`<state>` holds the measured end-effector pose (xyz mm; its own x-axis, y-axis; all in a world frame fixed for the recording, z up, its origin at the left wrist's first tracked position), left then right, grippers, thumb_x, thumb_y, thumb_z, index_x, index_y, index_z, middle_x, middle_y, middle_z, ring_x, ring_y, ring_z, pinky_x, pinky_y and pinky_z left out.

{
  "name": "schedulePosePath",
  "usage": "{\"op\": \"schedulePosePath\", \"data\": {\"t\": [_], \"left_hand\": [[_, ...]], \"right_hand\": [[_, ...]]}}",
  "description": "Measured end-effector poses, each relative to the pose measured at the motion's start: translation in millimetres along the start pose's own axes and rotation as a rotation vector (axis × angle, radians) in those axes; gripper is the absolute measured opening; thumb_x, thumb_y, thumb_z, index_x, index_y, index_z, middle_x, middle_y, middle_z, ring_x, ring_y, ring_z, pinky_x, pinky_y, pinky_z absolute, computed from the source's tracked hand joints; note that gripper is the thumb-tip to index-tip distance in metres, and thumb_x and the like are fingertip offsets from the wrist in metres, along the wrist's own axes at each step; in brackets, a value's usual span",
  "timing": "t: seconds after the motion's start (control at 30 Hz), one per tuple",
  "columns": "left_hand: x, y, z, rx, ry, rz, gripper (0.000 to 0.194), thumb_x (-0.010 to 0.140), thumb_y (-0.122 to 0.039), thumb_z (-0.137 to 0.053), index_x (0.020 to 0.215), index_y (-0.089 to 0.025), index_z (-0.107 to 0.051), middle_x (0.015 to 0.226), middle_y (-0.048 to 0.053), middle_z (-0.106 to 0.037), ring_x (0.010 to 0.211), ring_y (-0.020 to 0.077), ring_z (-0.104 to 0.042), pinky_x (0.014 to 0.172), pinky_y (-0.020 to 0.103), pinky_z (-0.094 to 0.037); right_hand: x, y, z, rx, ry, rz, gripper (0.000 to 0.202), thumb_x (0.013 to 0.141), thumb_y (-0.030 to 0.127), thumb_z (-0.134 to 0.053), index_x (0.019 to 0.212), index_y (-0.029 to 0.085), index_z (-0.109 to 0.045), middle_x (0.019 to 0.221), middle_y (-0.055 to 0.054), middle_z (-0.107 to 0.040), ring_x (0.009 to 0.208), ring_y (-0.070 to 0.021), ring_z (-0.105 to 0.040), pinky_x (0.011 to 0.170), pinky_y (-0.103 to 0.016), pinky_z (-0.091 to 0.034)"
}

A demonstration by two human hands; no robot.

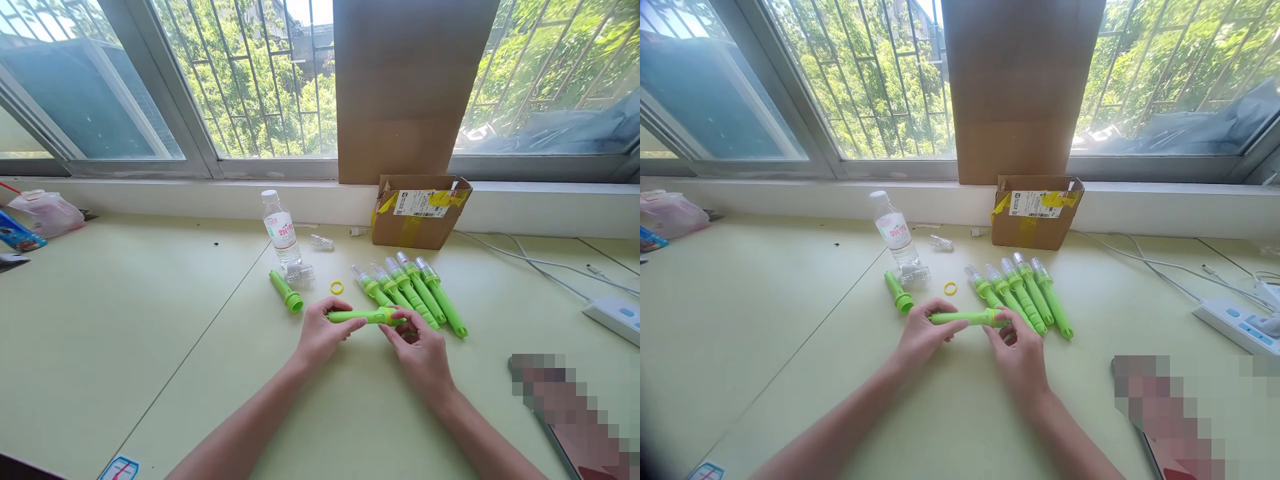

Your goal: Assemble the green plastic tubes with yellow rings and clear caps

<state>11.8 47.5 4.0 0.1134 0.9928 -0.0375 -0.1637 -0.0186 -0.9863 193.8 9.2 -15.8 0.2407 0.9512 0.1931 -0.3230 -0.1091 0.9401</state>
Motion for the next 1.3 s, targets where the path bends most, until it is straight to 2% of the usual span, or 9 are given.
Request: {"op": "schedulePosePath", "data": {"t": [0.17, 0.4, 0.6, 0.7, 0.9, 1.0, 1.1, 1.2, 1.3], "left_hand": [[-0.1, -2.6, 2.3, -0.021, -0.049, 0.018, 0.033, 0.061, -0.039, -0.08, 0.073, -0.015, -0.06, 0.055, -0.003, -0.057, 0.045, 0.0081, -0.052, 0.046, 0.02, -0.044], [-1.3, -3.1, 3.1, -0.035, -0.056, 0.091, 0.033, 0.062, -0.04, -0.079, 0.071, -0.015, -0.061, 0.049, -0.005, -0.054, 0.041, 0.0072, -0.05, 0.045, 0.019, -0.041], [-0.7, 1.9, 4.4, -0.046, -0.065, 0.177, 0.034, 0.061, -0.043, -0.078, 0.071, -0.015, -0.061, 0.042, -0.005, -0.052, 0.038, 0.007, -0.046, 0.042, 0.019, -0.036], [-0.2, 6.9, 4.2, -0.047, -0.046, 0.236, 0.036, 0.061, -0.046, -0.078, 0.072, -0.016, -0.06, 0.039, -0.006, -0.049, 0.037, 0.0071, -0.045, 0.042, 0.018, -0.034], [-0.2, 11.4, -1.0, -0.122, 0.034, 0.256, 0.043, 0.067, -0.056, -0.07, 0.068, -0.016, -0.053, 0.06, 0.001, -0.063, 0.037, 0.0055, -0.047, 0.042, 0.019, -0.035], [-0.5, 11.7, -2.4, -0.137, 0.057, 0.262, 0.044, 0.069, -0.057, -0.068, 0.068, -0.016, -0.051, 0.06, 0.0, -0.063, 0.038, 0.0054, -0.047, 0.042, 0.019, -0.036], [0.0, 11.6, -2.2, -0.151, 0.064, 0.263, 0.044, 0.07, -0.056, -0.068, 0.067, -0.016, -0.05, 0.061, 0.0, -0.063, 0.038, 0.0051, -0.047, 0.043, 0.019, -0.036], [0.4, 11.6, -2.4, -0.157, 0.071, 0.262, 0.044, 0.07, -0.056, -0.067, 0.068, -0.016, -0.049, 0.061, 0.0, -0.063, 0.038, 0.0053, -0.048, 0.043, 0.019, -0.036], [-0.1, 10.5, -3.7, -0.155, 0.079, 0.245, 0.043, 0.071, -0.056, -0.066, 0.069, -0.017, -0.049, 0.062, 0.0, -0.063, 0.038, 0.0058, -0.049, 0.042, 0.019, -0.036]], "right_hand": [[-1.4, 1.9, -2.1, 0.035, 0.037, 0.01, 0.022, 0.078, 0.038, -0.067, 0.09, 0.021, -0.059, 0.102, -0.007, -0.066, 0.057, -0.0123, -0.053, 0.05, -0.027, -0.049], [-4.4, 1.4, -1.7, 0.019, 0.008, 0.002, 0.022, 0.08, 0.04, -0.065, 0.091, 0.021, -0.061, 0.083, -0.004, -0.067, 0.052, -0.0131, -0.052, 0.047, -0.028, -0.05], [-3.4, 6.2, -2.5, -0.029, 0.015, 0.091, 0.024, 0.08, 0.039, -0.065, 0.093, 0.02, -0.059, 0.084, -0.006, -0.068, 0.06, -0.0164, -0.06, 0.05, -0.029, -0.052], [-4.2, 6.4, -1.6, -0.047, -0.006, 0.111, 0.021, 0.082, 0.039, -0.063, 0.09, 0.02, -0.06, 0.084, -0.006, -0.068, 0.057, -0.0161, -0.06, 0.051, -0.03, -0.053], [-7.1, 13.5, -2.8, -0.08, -0.014, 0.216, 0.023, 0.088, 0.038, -0.055, 0.072, 0.021, -0.06, 0.078, -0.008, -0.067, 0.095, -0.0284, -0.063, 0.049, -0.027, -0.051], [-6.8, 12.5, 0.3, -0.101, -0.067, 0.19, 0.02, 0.085, 0.038, -0.059, 0.076, 0.02, -0.059, 0.082, -0.007, -0.068, 0.074, -0.0223, -0.066, 0.048, -0.027, -0.052], [-6.9, 11.2, 1.9, -0.112, -0.1, 0.161, 0.02, 0.082, 0.038, -0.063, 0.091, 0.02, -0.059, 0.093, -0.008, -0.068, 0.057, -0.0148, -0.062, 0.046, -0.027, -0.053], [-7.8, 12.7, 0.7, -0.106, -0.091, 0.177, 0.024, 0.082, 0.036, -0.063, 0.101, 0.022, -0.06, 0.099, -0.009, -0.068, 0.054, -0.0127, -0.06, 0.045, -0.026, -0.054], [-8.3, 13.4, 1.7, -0.101, -0.106, 0.191, 0.024, 0.083, 0.035, -0.062, 0.102, 0.022, -0.062, 0.098, -0.009, -0.069, 0.056, -0.0132, -0.061, 0.047, -0.027, -0.055]]}}
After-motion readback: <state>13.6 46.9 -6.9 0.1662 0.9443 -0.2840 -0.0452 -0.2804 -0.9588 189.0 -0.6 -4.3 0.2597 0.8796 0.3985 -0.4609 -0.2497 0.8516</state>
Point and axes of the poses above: each hand's wrist, its own x-axis towards the middle knuckle, its own z-axis out of the back of the hand, y = z × x, the point moved 6 cm from there along x, towards the middle knuckle
